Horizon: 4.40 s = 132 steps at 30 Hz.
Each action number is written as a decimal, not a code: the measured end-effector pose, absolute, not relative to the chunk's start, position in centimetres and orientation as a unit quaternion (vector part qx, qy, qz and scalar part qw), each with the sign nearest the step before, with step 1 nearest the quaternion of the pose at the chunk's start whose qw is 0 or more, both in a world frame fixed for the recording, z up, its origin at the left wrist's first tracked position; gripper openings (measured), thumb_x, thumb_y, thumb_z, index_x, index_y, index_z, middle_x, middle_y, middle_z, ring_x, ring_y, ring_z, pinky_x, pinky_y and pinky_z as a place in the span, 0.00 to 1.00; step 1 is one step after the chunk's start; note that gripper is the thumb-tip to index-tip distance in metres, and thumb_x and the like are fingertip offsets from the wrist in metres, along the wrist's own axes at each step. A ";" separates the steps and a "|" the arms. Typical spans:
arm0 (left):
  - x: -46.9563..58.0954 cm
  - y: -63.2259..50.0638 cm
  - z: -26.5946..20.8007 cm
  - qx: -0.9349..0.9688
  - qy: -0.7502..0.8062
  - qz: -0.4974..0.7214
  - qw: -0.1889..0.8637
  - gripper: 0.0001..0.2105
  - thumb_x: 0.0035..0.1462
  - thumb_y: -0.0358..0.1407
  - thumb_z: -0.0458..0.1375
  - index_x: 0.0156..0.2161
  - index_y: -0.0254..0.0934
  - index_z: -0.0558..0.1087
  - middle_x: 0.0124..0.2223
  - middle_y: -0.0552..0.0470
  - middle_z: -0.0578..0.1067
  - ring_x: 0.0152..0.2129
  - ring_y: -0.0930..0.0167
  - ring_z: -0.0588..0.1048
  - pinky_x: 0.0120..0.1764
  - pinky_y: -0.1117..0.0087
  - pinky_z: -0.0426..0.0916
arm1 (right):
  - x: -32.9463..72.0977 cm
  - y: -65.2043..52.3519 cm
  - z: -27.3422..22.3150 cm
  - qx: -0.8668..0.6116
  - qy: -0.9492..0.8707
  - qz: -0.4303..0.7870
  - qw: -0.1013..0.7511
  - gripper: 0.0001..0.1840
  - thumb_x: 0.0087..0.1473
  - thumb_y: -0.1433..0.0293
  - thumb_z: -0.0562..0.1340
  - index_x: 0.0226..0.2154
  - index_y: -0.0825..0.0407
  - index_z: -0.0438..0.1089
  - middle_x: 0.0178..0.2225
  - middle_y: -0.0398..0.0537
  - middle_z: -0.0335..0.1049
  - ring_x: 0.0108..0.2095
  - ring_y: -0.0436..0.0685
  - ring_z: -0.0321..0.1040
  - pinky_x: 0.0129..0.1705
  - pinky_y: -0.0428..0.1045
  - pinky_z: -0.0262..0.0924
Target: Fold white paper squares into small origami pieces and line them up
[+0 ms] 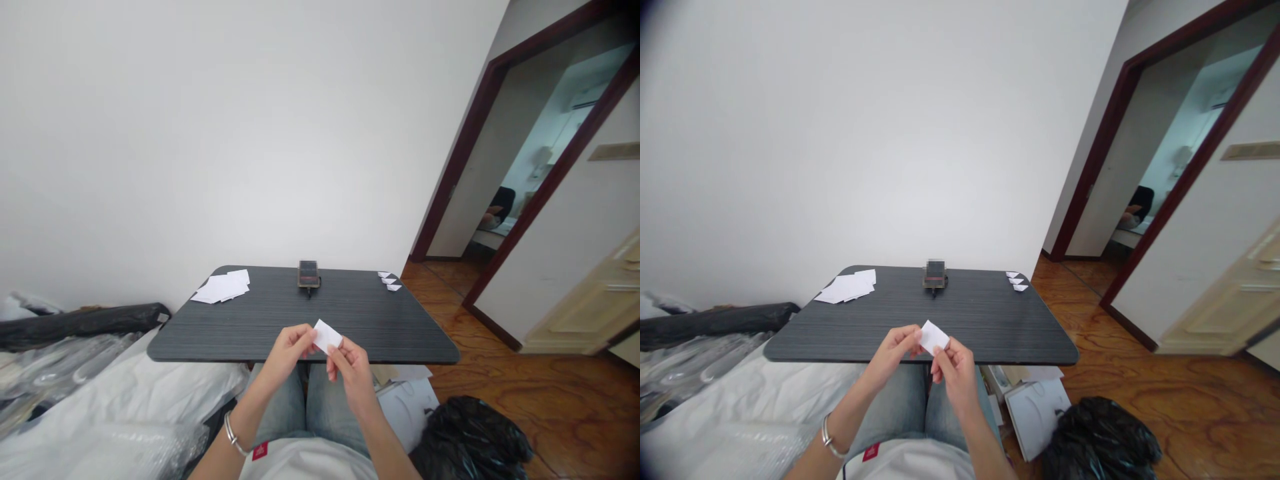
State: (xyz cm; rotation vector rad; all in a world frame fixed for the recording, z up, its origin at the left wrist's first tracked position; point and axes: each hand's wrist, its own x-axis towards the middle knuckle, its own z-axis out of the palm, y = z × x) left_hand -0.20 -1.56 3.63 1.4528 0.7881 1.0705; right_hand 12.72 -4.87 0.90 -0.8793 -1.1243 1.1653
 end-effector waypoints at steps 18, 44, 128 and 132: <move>0.8 -2.5 3.5 0.623 0.342 0.458 0.533 0.13 0.49 0.41 0.56 0.23 0.32 0.63 0.19 0.58 0.63 0.16 0.79 0.58 0.21 0.77 0.53 | 12.8 -4.7 0.6 -0.368 -0.489 0.483 0.626 0.10 0.48 0.64 0.60 0.26 0.54 0.64 0.15 0.37 0.57 0.15 0.45 0.51 0.17 0.41 0.49; 2.8 -3.0 2.4 0.595 0.351 0.458 0.560 0.14 0.47 0.43 0.57 0.26 0.31 0.67 0.19 0.57 0.65 0.15 0.78 0.60 0.18 0.78 0.54 | 12.7 -4.0 0.8 -0.388 -0.417 0.435 0.697 0.14 0.45 0.63 0.60 0.18 0.52 0.59 0.16 0.35 0.50 0.16 0.45 0.44 0.16 0.42 0.40; -1.1 -1.4 3.4 0.517 0.341 0.459 0.637 0.08 0.40 0.34 0.64 0.25 0.30 0.73 0.23 0.50 0.75 0.19 0.76 0.70 0.26 0.76 0.64 | 13.7 -4.1 0.4 -0.328 -0.547 0.369 0.676 0.05 0.45 0.75 0.60 0.23 0.51 0.71 0.22 0.42 0.62 0.24 0.50 0.60 0.24 0.45 0.54; -1.2 -1.6 3.4 0.500 0.321 0.448 0.668 0.07 0.40 0.33 0.64 0.24 0.30 0.73 0.22 0.51 0.75 0.19 0.77 0.70 0.26 0.77 0.65 | 13.8 -4.4 0.7 -0.329 -0.557 0.351 0.677 0.05 0.44 0.75 0.60 0.21 0.51 0.70 0.22 0.43 0.63 0.24 0.51 0.60 0.24 0.45 0.55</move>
